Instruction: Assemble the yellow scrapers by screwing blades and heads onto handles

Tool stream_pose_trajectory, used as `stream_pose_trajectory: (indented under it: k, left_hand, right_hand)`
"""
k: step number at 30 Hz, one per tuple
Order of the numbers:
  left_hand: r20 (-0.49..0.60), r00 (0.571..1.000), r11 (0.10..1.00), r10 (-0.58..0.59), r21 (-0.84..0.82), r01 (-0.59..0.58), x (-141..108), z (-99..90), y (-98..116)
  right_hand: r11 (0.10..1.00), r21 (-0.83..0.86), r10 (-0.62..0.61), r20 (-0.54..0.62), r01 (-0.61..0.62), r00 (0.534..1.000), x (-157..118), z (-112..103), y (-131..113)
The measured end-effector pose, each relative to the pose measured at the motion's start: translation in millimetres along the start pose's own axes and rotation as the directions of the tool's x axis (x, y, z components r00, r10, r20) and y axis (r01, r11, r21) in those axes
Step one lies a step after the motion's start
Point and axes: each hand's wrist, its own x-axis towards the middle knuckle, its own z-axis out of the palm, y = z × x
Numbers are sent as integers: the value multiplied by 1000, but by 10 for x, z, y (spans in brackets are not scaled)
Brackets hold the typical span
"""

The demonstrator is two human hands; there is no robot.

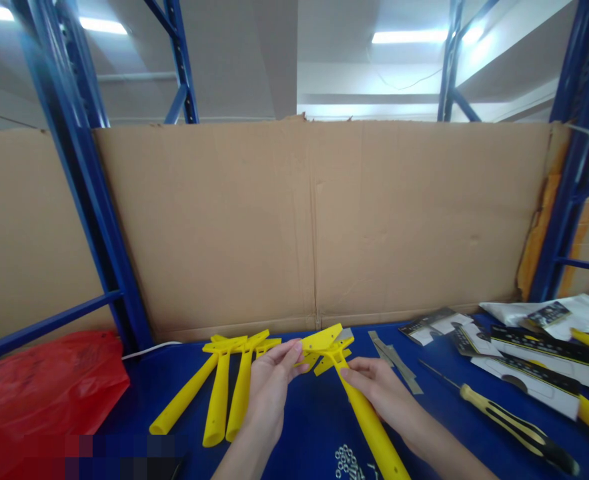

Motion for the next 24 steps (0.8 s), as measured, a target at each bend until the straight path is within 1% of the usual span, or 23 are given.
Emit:
stream_pose_trajectory:
  k: [5,11,17,24]
  left_hand:
    - [-27,999,999,33,41,-32,56,3,-56]
    - [-29,999,996,41,81,-39,86,-7,-81]
    - [-15,996,969,86,234,-80,92,7,-73]
    - [13,989,921,150,362,-144,142,-7,-139]
  right_hand:
    - [1000,-1,1,0,-1,1000,32,5,46]
    - [1000,-21,14,5,-13,1000,46,6,65]
    - [999,-37,15,20,-15,1000,50,3,66]
    - [999,-47,15,22,-14,1000,22,2,42]
